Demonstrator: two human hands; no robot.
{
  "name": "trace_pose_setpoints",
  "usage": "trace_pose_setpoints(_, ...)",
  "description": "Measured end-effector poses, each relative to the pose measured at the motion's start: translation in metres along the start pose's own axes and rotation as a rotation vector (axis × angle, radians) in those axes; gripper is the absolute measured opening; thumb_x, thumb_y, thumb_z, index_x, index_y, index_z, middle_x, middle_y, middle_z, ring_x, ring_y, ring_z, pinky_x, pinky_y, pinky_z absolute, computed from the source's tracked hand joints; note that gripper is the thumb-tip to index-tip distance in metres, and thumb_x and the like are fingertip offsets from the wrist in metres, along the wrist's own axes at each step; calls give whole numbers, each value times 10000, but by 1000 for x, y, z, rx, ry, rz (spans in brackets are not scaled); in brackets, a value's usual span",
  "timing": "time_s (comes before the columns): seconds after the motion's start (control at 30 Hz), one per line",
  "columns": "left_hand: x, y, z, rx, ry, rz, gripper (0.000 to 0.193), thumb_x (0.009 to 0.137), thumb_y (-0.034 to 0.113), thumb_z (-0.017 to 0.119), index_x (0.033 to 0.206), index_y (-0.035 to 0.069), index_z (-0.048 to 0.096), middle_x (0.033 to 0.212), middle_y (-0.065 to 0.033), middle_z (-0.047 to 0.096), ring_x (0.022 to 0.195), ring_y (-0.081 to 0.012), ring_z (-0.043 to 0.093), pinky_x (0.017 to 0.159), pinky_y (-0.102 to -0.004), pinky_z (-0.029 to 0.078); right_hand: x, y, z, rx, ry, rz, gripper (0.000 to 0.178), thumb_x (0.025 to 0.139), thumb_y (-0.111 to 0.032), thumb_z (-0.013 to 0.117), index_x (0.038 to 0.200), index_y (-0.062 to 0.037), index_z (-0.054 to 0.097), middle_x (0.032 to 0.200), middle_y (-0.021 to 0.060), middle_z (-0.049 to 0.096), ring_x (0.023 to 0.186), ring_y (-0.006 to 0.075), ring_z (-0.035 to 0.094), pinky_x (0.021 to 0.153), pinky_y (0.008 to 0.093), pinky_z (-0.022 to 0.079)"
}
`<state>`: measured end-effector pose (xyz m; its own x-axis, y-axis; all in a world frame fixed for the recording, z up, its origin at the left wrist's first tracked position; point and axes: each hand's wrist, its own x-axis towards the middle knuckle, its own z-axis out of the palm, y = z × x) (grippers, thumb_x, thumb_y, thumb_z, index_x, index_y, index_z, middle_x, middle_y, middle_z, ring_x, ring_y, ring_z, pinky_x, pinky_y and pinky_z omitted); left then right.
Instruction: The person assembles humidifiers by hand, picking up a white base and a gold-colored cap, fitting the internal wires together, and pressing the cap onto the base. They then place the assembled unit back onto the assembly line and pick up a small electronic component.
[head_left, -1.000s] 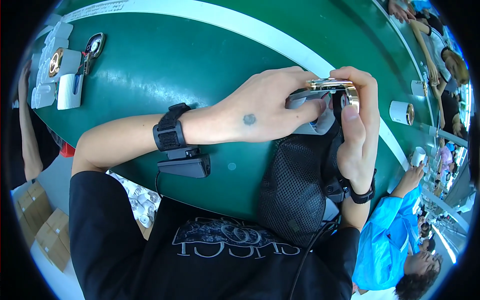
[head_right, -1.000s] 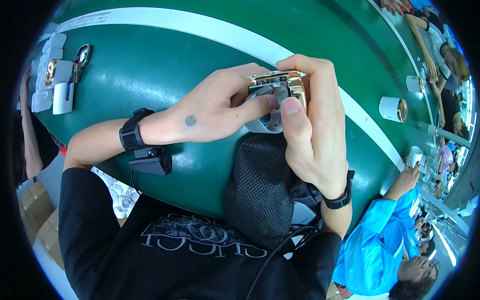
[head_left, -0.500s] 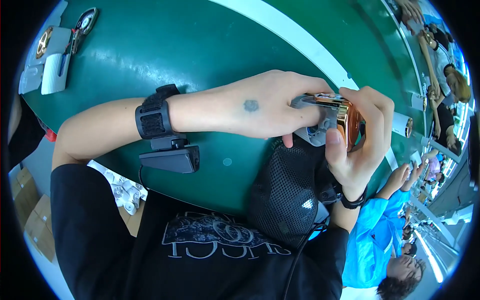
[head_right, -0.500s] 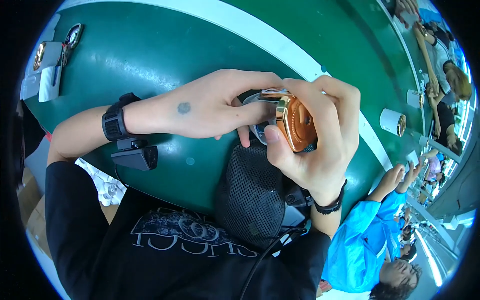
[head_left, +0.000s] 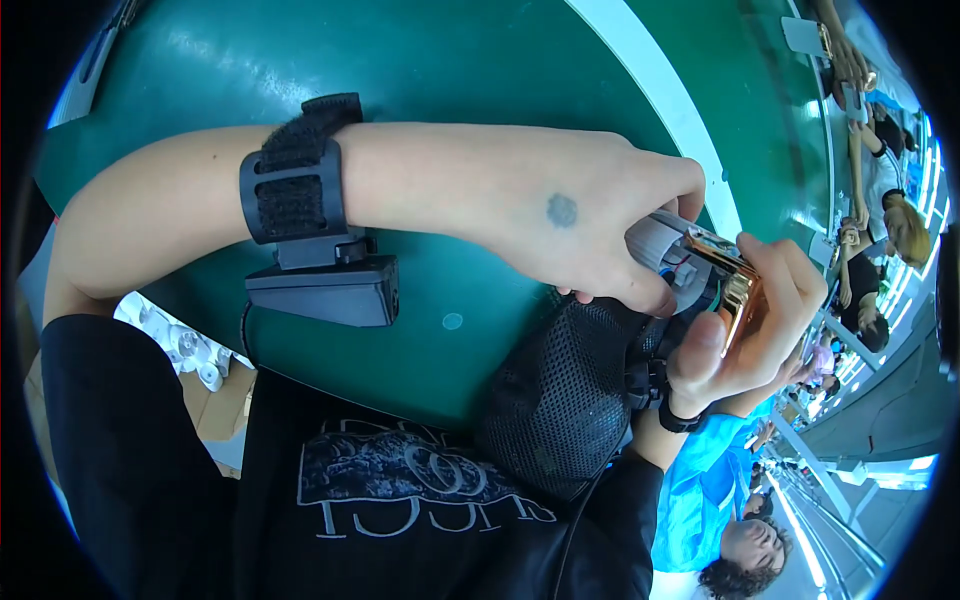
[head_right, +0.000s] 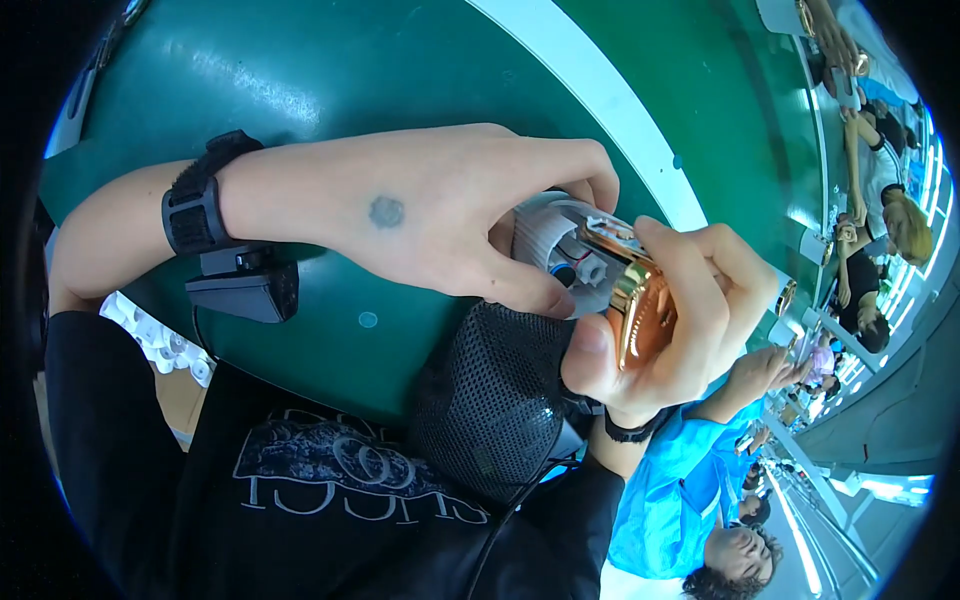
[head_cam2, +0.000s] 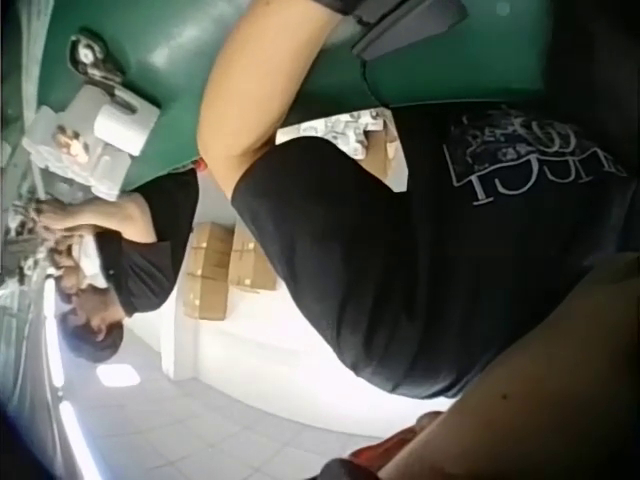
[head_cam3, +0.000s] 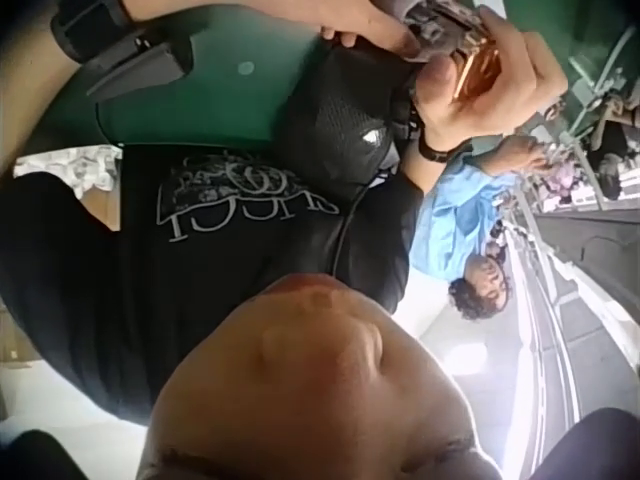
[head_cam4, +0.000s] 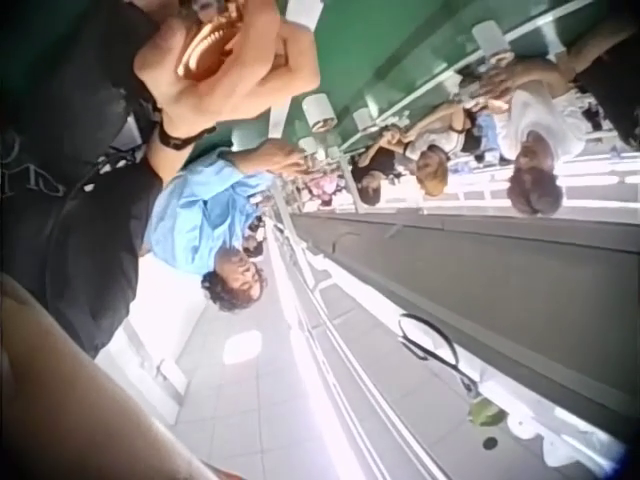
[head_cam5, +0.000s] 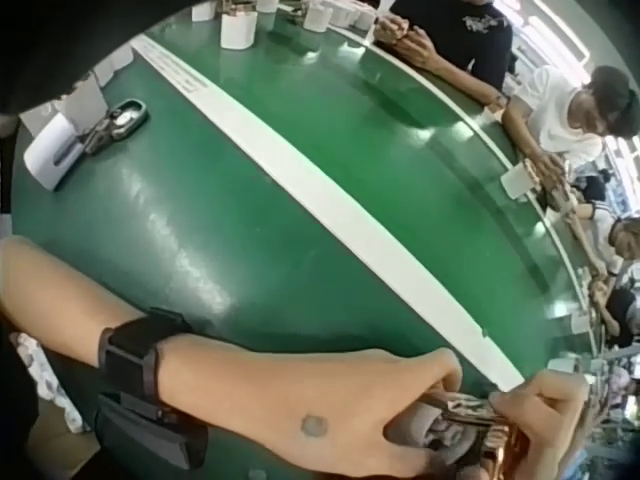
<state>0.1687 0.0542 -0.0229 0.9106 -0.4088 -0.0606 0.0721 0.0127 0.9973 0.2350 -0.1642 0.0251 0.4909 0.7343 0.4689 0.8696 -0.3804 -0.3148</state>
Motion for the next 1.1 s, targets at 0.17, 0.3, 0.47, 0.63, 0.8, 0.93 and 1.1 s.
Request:
trace_pose_setpoints(0.17, 0, -4, 0, -27, -4, 24, 475, 879, 270, 788, 1187, -14, 565, 694, -121, 641, 580, -221, 620, 528, -340, 461, 2, -12, 0, -162, -45, 53, 670, 955, -625, 523, 1135, 11, 635, 1042, 178, 577, 945, 308, 594, 817, 413, 483)
trace_pose_setpoints(0.3, 1, -3, -1, -15, -21, 26, 482, 879, 268, 785, 1199, -14, 562, 702, -125, 648, 576, -221, 621, 531, -340, 466, 2, -10, 3, -145, -19, 46, 664, 949, -619, 535, 1140, 10, 632, 1037, 176, 577, 947, 303, 592, 812, 411, 482)
trace_pose_setpoints(0.47, 0, -1, -3, 11, -35, 16, 471, 889, 258, 773, 1208, -15, 561, 712, -124, 654, 579, -224, 624, 542, -333, 474, 0, -13, 3, -134, -71, 78, 663, 934, -620, 561, 1133, 9, 626, 1055, 175, 569, 955, 295, 588, 810, 407, 479)
trace_pose_setpoints(0.63, 1, -3, 1, 38, 4, 130, 486, 921, 300, 673, 1202, -87, 583, 706, -106, 678, 680, -199, 704, 612, -322, 551, -7, -12, 7, -66, -113, 78, 667, 904, -624, 617, 1114, 9, 622, 1086, 173, 562, 961, 286, 585, 806, 396, 479)
trace_pose_setpoints(0.8, 0, 3, -19, -182, -145, 29, 536, 928, 345, 670, 1231, -89, 584, 736, -110, 701, 711, -194, 732, 647, -322, 577, 2, -1, 11, 103, -240, -5, 583, 795, -443, 802, 1141, -12, 618, 1146, 173, 559, 957, 311, 616, 792, 414, 527)
trace_pose_setpoints(0.93, 14, 12, -24, -330, -154, -174, 414, 930, 289, 711, 1137, -53, 603, 799, -100, 666, 702, -157, 636, 584, -331, 464, 21, -4, 11, 126, -392, 80, 613, 726, -320, 888, 1159, 0, 594, 1194, 171, 547, 1025, 316, 603, 863, 412, 513)
trace_pose_setpoints(1.1, 17, 12, -18, -62, -15, -84, 309, 885, 271, 636, 723, 11, 673, 587, -11, 611, 531, -121, 507, 517, -287, 396, 38, -4, 5, 82, -432, 141, 539, 686, -188, 870, 1128, -39, 600, 1184, 168, 558, 1007, 339, 629, 839, 415, 545)
